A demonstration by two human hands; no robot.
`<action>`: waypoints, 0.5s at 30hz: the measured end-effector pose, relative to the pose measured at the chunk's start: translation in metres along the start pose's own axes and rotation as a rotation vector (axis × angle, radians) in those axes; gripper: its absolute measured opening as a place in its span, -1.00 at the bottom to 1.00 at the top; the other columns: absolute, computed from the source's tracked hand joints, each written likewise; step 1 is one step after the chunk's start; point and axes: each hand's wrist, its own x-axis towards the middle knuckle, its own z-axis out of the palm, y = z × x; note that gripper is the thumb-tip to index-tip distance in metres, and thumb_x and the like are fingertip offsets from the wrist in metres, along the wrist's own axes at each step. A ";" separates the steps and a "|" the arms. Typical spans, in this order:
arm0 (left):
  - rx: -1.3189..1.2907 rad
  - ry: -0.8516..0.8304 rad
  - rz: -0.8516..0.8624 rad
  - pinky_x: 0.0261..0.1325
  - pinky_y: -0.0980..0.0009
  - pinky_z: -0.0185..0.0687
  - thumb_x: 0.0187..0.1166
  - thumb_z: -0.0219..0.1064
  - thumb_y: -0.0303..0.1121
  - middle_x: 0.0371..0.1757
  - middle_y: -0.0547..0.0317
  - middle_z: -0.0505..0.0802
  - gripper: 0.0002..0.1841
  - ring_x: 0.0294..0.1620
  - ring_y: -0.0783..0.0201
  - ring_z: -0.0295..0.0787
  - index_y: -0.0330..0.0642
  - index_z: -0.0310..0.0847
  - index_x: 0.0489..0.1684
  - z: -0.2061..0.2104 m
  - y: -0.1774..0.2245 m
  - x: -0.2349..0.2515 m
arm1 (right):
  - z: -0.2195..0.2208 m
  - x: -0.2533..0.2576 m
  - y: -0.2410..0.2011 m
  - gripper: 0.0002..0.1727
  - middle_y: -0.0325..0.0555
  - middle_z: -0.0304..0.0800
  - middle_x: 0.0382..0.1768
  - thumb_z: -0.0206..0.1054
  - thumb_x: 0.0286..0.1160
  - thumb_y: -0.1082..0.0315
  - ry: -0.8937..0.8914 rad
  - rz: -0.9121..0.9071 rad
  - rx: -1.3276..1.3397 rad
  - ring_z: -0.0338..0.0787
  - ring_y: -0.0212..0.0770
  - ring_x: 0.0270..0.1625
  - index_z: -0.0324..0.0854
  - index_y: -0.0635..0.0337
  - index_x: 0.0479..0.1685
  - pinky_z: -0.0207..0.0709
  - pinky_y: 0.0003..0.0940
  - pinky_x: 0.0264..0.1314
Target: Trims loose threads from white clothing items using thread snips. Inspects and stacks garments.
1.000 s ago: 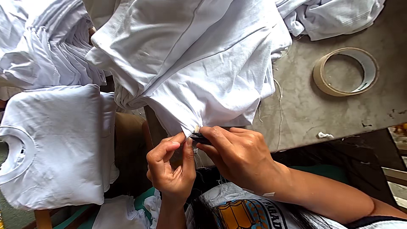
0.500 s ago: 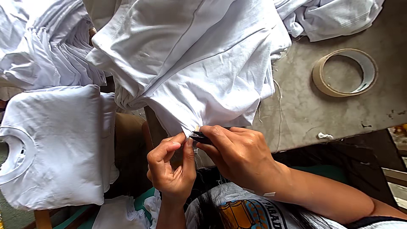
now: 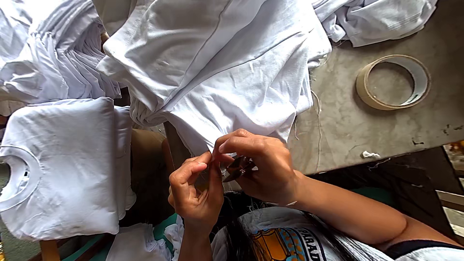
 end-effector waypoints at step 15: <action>-0.116 -0.019 -0.149 0.08 0.55 0.85 0.43 0.49 -0.50 -0.05 0.55 0.89 -0.65 -0.05 0.54 0.89 0.06 0.48 0.05 -0.004 0.006 0.002 | -0.044 -0.017 0.012 -0.63 -0.27 0.45 -0.43 0.34 0.63 0.12 0.017 0.224 -0.136 0.32 -0.61 -0.51 0.42 0.26 0.04 0.18 -0.77 -0.47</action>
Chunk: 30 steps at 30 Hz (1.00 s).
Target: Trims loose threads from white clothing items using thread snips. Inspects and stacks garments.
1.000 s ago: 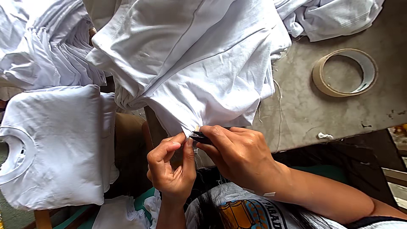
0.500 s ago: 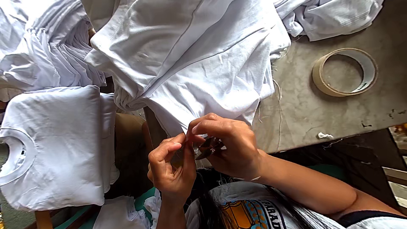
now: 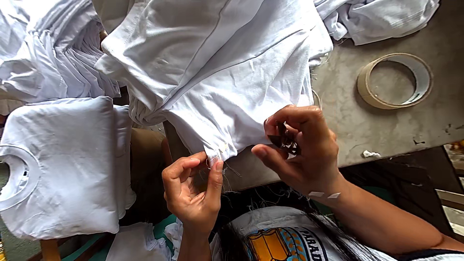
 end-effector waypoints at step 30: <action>-0.330 -0.119 -0.387 0.55 0.14 0.52 0.91 -0.39 -0.14 0.69 0.15 0.42 -0.45 0.59 0.20 0.53 -0.08 -0.26 0.84 -0.013 -0.029 0.138 | -0.019 -0.025 0.022 -0.69 0.04 0.74 -0.32 0.35 0.47 0.12 -0.162 -0.048 -0.310 0.66 -0.12 -0.59 0.79 0.18 -0.10 0.41 -0.25 -0.68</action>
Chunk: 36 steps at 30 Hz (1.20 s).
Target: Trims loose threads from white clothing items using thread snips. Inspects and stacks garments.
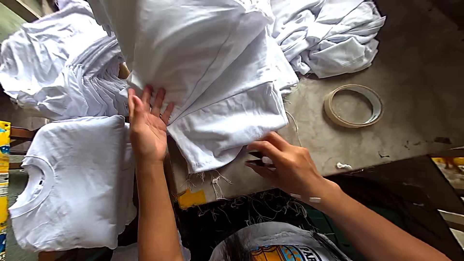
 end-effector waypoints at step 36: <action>-0.355 0.248 0.183 0.01 0.51 0.81 0.41 0.55 -0.41 -0.31 0.34 0.89 -0.90 -0.18 0.49 0.86 0.00 0.76 -0.43 0.022 -0.033 -0.130 | 0.032 0.010 -0.074 -0.75 -0.13 0.63 -0.54 0.14 0.65 0.30 -0.093 0.049 0.357 0.62 -0.32 -0.57 0.55 0.35 -0.02 0.50 -0.47 -0.52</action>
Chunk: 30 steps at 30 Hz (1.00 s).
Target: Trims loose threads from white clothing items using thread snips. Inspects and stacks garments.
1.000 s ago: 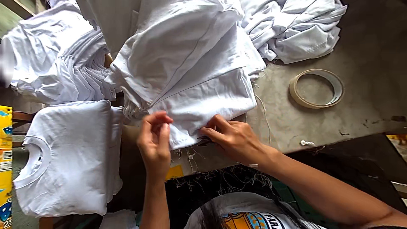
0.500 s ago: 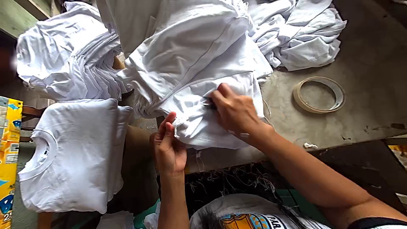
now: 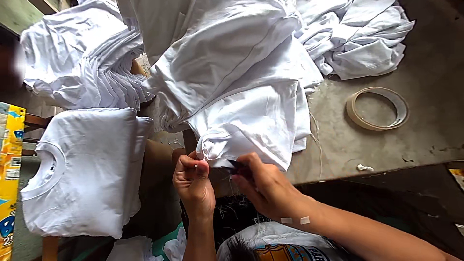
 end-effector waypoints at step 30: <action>0.405 -0.261 0.301 0.12 0.66 0.73 0.63 0.38 -0.28 -0.08 0.51 0.87 -0.93 0.03 0.62 0.80 0.01 0.75 -0.13 -0.010 -0.003 -0.012 | 0.009 0.003 -0.007 -0.74 -0.17 0.60 -0.53 0.16 0.68 0.30 -0.004 0.051 0.112 0.56 -0.48 -0.52 0.49 0.39 0.00 0.45 -0.68 -0.40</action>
